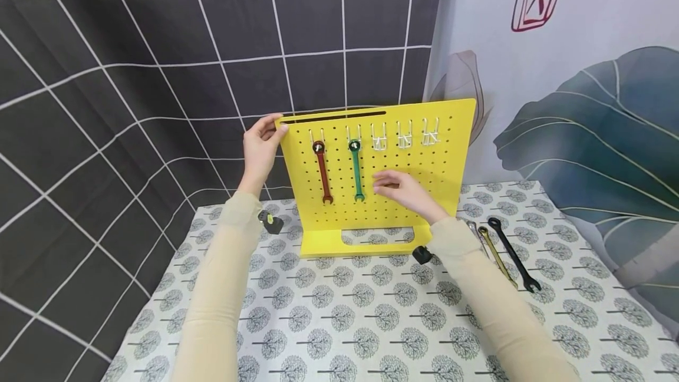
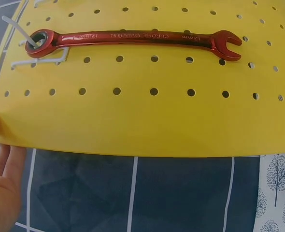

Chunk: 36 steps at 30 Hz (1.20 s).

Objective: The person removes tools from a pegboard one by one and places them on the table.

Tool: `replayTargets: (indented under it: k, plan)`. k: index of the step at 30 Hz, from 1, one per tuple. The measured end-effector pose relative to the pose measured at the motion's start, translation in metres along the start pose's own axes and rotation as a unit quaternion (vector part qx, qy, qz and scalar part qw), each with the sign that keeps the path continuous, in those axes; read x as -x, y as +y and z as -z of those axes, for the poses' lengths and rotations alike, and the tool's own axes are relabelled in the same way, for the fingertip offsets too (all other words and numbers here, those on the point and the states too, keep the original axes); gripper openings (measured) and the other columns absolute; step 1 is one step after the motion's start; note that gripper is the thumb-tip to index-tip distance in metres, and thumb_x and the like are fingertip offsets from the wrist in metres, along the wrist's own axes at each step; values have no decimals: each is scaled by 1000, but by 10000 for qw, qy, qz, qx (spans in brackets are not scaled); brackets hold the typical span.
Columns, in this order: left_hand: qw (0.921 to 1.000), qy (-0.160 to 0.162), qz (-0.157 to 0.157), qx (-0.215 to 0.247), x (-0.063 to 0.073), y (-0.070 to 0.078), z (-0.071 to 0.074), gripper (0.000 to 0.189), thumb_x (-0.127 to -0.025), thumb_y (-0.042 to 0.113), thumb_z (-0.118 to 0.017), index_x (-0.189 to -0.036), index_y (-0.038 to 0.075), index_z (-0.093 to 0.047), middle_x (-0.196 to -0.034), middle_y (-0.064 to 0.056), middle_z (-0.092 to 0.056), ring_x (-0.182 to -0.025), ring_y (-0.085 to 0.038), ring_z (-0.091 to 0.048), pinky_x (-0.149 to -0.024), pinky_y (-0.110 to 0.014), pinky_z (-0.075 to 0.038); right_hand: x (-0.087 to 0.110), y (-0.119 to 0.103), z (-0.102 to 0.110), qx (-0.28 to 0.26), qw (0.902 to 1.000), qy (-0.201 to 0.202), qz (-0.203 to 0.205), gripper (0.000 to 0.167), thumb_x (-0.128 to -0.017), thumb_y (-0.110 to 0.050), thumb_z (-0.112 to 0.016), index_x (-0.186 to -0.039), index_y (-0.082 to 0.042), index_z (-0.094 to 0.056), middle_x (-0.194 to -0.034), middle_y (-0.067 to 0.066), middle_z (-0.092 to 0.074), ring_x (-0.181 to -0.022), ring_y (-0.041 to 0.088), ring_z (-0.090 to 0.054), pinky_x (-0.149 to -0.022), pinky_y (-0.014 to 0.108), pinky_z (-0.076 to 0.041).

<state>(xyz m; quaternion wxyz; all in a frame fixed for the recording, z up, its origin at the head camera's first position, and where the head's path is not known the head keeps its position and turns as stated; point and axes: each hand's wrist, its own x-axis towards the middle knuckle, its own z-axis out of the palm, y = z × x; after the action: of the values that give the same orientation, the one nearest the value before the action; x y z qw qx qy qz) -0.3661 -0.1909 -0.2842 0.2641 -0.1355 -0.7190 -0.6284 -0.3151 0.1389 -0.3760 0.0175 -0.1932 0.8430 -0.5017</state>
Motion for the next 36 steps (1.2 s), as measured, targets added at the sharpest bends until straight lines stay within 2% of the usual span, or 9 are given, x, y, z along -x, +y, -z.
replayTargets:
  k: [8,15,29,36]
  plan:
    - [10000,-10,47,28,-1,2,-1,34,-92,8,-74,-125,-1,-68,-112,-13,-69,-92,-11,-65,-88,-25,-53,-12,-13,-4,-154,9998,40,75,45,-98,-21,-66,-140,-8,-55,-128,11,-64,-118,29,-60,-104,45,-47]
    - [10000,-8,12,54,0,1,-1,33,-93,9,-73,-124,-2,-68,-113,-16,-69,-92,-12,-65,-89,-25,-53,-18,-19,-9,-180,9998,88,53,45,-98,-22,-68,-139,-9,-56,-126,8,-66,-116,25,-61,-102,42,-48]
    - [10000,28,15,77,0,0,-1,32,-93,9,-74,-123,-1,-68,-109,-10,-69,-92,-13,-65,-88,-25,-53,-23,-32,-18,-363,9990,244,-96,48,-97,-23,-68,-141,-8,-54,-131,11,-62,-120,28,-58,-105,45,-46]
    - [9999,4,-1,116,0,0,0,33,-92,9,-74,-124,-1,-68,-109,-8,-69,-92,-13,-65,-87,-25,-53,-24,-34,-22,-1095,9935,263,-144,49,-98,-15,-67,-142,-2,-50,-128,19,-59,-113,33,-60,-95,42,-54]
